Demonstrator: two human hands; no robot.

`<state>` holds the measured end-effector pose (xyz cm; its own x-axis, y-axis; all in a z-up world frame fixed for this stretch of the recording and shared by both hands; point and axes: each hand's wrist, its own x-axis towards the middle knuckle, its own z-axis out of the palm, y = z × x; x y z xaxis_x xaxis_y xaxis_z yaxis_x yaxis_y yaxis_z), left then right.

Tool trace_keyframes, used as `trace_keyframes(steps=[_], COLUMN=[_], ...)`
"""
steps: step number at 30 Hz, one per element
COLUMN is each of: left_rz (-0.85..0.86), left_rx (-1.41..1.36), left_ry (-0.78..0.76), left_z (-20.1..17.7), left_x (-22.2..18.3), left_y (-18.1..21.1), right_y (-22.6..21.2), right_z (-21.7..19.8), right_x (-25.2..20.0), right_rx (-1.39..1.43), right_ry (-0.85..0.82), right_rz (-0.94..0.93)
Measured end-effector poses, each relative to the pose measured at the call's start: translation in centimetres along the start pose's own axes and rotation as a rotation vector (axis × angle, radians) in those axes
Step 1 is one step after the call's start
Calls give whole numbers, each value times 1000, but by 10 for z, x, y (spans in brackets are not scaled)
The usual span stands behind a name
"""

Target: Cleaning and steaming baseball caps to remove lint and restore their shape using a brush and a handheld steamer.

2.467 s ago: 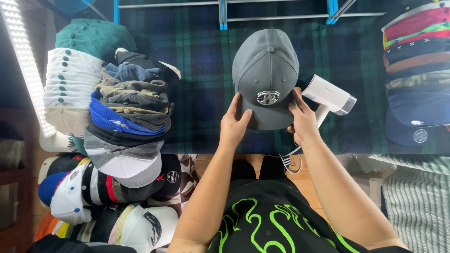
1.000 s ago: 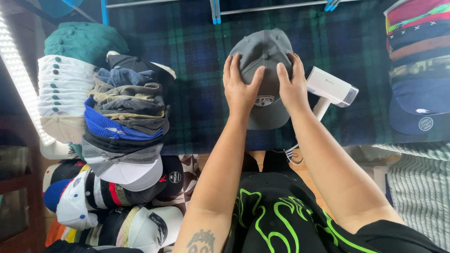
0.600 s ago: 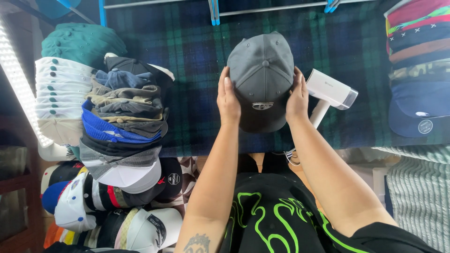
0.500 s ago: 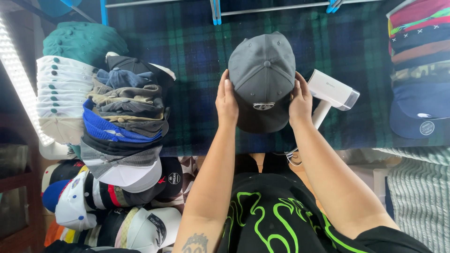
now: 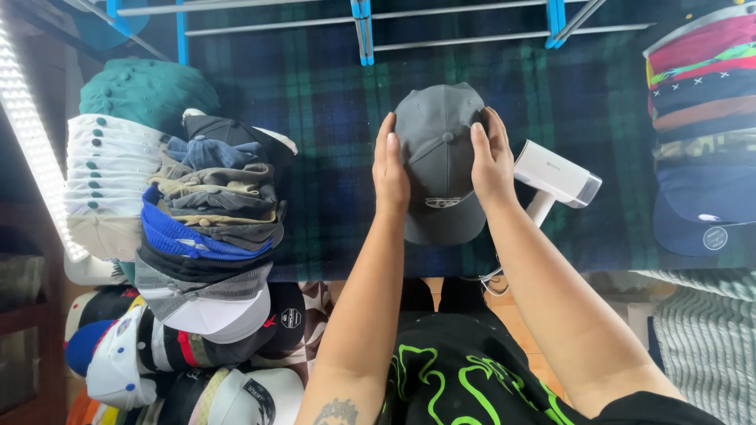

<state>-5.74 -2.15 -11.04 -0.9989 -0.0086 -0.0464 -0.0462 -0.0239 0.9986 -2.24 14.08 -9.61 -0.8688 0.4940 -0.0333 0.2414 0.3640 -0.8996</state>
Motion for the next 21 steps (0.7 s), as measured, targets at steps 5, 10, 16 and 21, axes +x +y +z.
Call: trace_keyframes(steps=[5,10,16,21], left_rz=[-19,-51,-69,41], left_rx=[-7,28,99,125], left_ry=[18,10,110,139], left_z=[0,4,14,11], left_x=[4,3,-5,-2], left_y=[-6,-2,-10,-36], right_y=[2,-8,-20,-16], right_z=[3,0,-1,3], right_x=[1,-1,-6,-9], right_rx=[-42,22,35,25], right_ry=[-33,-46,-28,-11], right_rz=[30,91,66,72])
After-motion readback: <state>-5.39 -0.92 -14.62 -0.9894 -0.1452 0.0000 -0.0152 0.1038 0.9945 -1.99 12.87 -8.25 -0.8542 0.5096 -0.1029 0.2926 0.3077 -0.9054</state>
